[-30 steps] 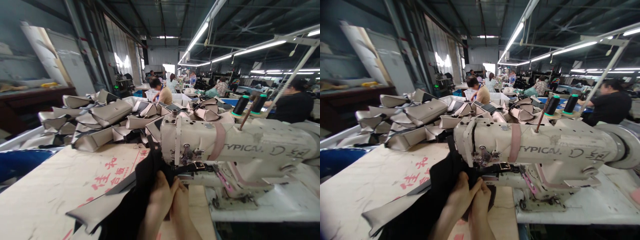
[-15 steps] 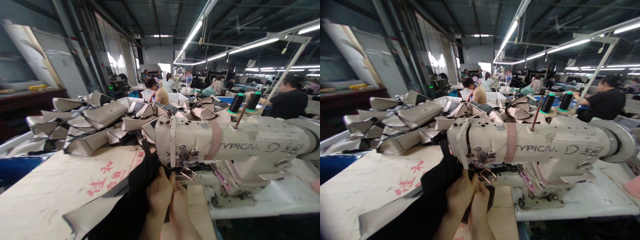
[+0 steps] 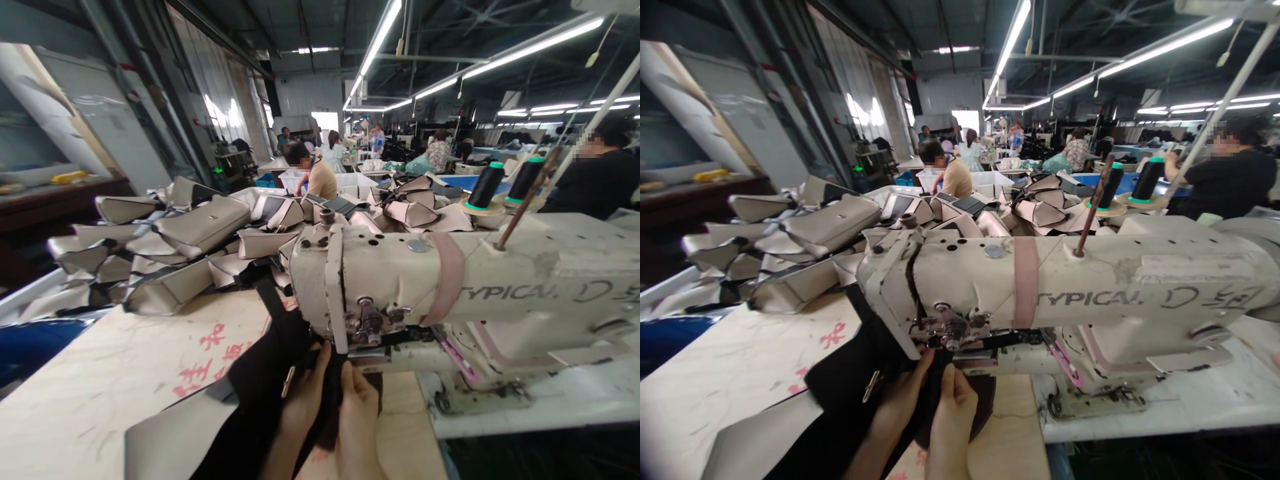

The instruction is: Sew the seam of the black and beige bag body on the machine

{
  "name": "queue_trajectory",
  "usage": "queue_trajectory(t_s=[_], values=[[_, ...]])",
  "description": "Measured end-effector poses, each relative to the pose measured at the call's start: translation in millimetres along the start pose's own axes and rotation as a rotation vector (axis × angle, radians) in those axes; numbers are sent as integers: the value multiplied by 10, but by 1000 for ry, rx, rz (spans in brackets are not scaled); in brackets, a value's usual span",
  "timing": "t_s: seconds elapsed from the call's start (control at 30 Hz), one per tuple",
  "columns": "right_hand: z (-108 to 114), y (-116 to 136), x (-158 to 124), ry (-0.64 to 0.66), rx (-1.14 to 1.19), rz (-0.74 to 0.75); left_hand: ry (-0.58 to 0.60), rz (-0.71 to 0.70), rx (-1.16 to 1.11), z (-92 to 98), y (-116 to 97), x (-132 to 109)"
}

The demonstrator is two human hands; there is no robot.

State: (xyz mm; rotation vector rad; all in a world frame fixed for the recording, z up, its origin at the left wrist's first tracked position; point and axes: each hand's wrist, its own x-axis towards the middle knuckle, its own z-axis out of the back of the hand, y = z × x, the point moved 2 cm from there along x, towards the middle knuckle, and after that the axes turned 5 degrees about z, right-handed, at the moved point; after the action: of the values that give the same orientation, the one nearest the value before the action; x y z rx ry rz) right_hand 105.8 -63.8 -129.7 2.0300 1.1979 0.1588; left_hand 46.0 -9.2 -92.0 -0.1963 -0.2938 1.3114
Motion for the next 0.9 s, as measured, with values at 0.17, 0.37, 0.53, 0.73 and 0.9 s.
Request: queue_trajectory(t_s=[0.17, 0.37, 0.53, 0.73, 0.9], values=[[-24, 37, -15, 5, 40, -32, 96, -20, 70, -71, -8, -42], [-7, 81, -14, 4, 25, -49, 129, -45, 213, -13, -91, -56], [96, 79, 11, -56, -72, -78, 139, -107, 351, 3, -127, -48], [124, 66, 44, -74, -91, -79, 121, -125, 372, 0, -131, -46], [95, 122, 19, -76, -152, -43, 78, -148, 336, -15, -125, -58]])
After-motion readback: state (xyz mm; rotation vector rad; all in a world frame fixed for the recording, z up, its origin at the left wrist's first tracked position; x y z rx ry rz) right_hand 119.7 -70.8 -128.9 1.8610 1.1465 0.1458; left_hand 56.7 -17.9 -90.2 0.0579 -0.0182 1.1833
